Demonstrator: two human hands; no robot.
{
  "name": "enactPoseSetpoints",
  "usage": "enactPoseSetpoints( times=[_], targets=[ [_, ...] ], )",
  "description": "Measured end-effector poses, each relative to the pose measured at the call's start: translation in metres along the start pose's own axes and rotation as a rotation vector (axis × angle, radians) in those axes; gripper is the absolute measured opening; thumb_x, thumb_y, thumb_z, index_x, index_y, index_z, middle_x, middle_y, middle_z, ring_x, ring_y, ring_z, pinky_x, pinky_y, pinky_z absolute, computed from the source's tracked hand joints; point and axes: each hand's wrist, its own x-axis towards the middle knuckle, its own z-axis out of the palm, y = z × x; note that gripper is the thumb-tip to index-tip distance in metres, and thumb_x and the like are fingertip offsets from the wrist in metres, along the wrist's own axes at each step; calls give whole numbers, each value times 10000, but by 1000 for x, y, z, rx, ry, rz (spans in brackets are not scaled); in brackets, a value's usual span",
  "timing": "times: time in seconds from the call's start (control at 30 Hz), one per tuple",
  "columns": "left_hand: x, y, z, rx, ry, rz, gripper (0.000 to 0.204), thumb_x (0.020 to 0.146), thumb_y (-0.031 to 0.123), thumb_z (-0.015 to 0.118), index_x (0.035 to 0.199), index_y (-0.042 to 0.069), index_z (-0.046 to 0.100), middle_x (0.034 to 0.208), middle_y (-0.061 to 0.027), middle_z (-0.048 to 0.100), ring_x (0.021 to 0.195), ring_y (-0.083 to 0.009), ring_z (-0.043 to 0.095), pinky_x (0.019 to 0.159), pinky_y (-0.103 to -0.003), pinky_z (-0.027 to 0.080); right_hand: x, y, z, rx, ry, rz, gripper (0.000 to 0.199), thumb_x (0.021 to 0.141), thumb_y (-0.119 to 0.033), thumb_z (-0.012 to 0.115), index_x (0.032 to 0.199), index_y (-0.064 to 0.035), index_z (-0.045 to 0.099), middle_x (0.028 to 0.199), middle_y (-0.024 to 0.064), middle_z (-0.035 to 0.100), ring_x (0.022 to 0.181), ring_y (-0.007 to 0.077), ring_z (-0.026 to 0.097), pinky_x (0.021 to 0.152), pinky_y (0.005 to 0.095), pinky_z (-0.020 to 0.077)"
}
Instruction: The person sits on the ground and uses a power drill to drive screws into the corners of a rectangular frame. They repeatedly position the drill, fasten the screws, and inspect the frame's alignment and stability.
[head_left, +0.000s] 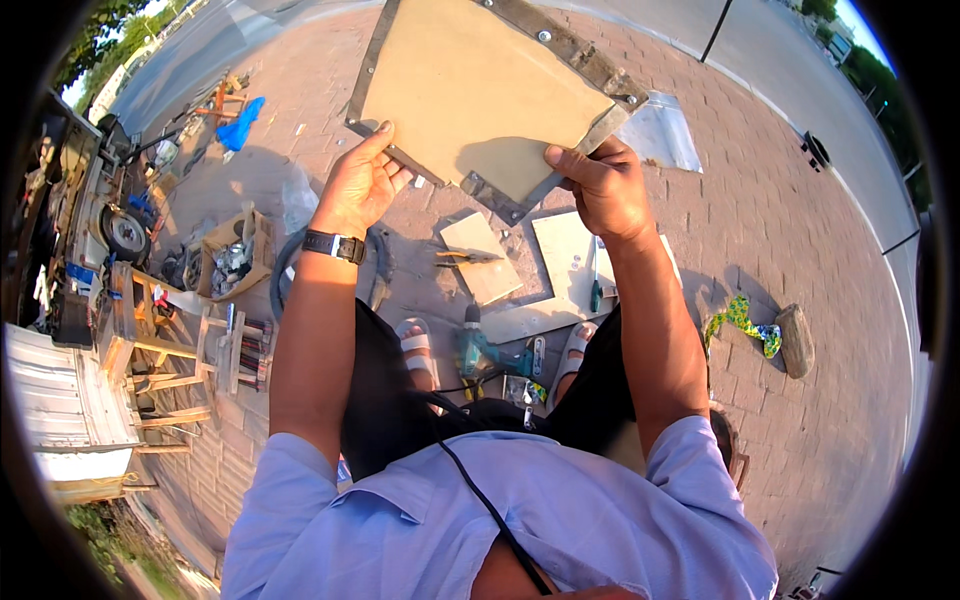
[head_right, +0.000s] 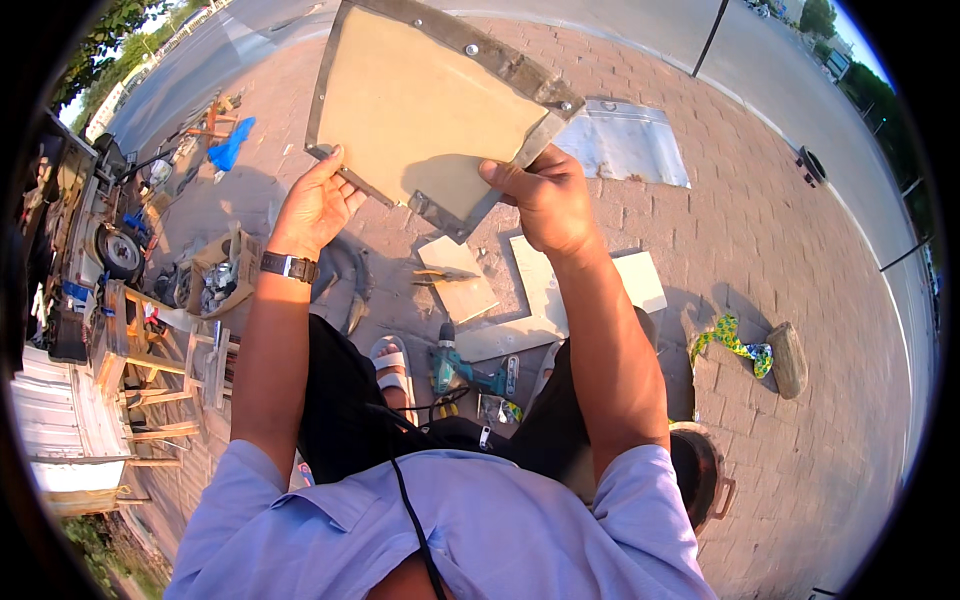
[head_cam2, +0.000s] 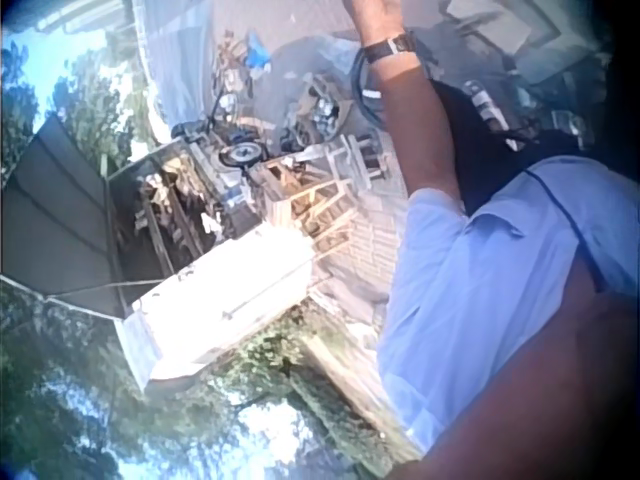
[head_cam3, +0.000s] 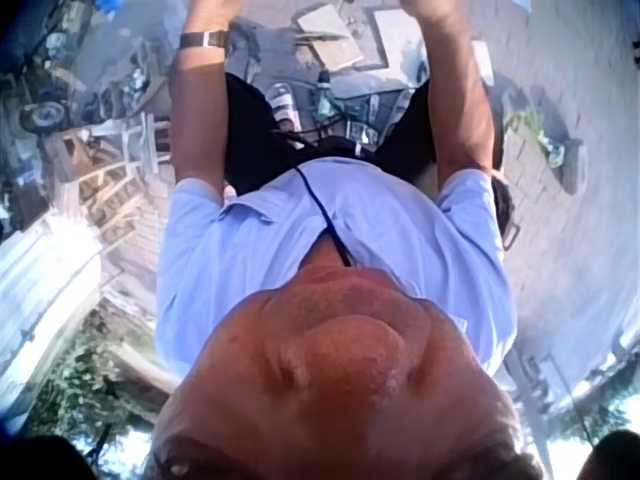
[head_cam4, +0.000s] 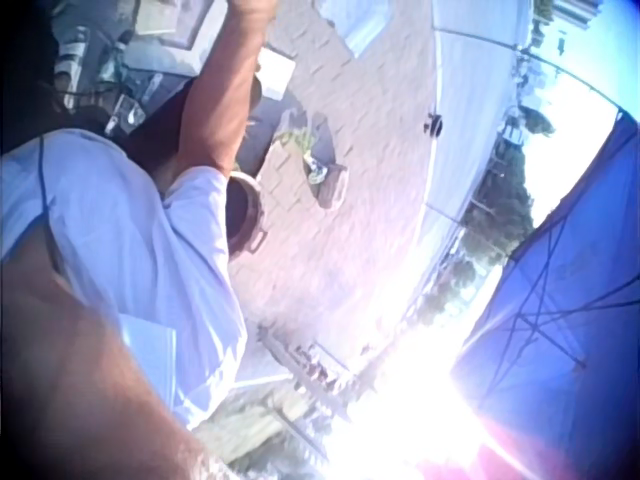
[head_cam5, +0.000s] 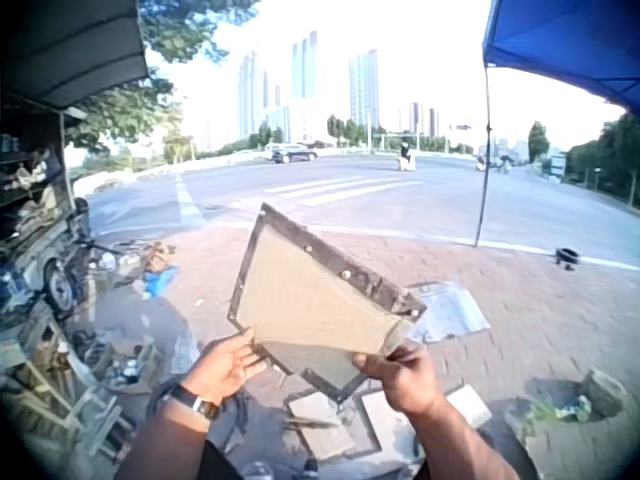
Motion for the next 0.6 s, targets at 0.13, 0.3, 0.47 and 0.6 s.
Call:
enactPoseSetpoints(
  times=[0.13,0.3,0.47,0.6],
  targets=[
    [-6,-3,11,121,160,3,810,947,480,719,1410,-123,440,1363,-321,536,1296,-394,547,1117,-508,456,-4,7,10,-331,30,-203,297,911,12,716,1204,48,689,1102,90,747,994,127,663,871,282,536],
    [-18,11,25,-136,-229,78,978,923,606,689,1405,-189,385,1307,-331,539,1285,-416,548,1148,-543,427,-9,24,6,-948,-12,-444,345,852,39,690,1192,-21,694,1013,128,764,907,192,727,808,325,570],
    [-17,0,35,-38,11,159,618,926,493,743,1192,-41,581,1178,-201,631,1142,-320,639,1018,-450,539,-7,37,11,-1322,-118,-807,482,735,52,665,1200,-71,700,1142,152,739,1031,353,716,877,406,580],
    [-19,1,36,-55,190,123,155,956,196,728,1003,58,675,965,-73,701,935,-211,701,734,-357,574,-6,47,15,-1369,-135,-841,465,753,54,662,1196,-81,707,1206,153,720,1119,353,687,949,428,564]
  ],
)
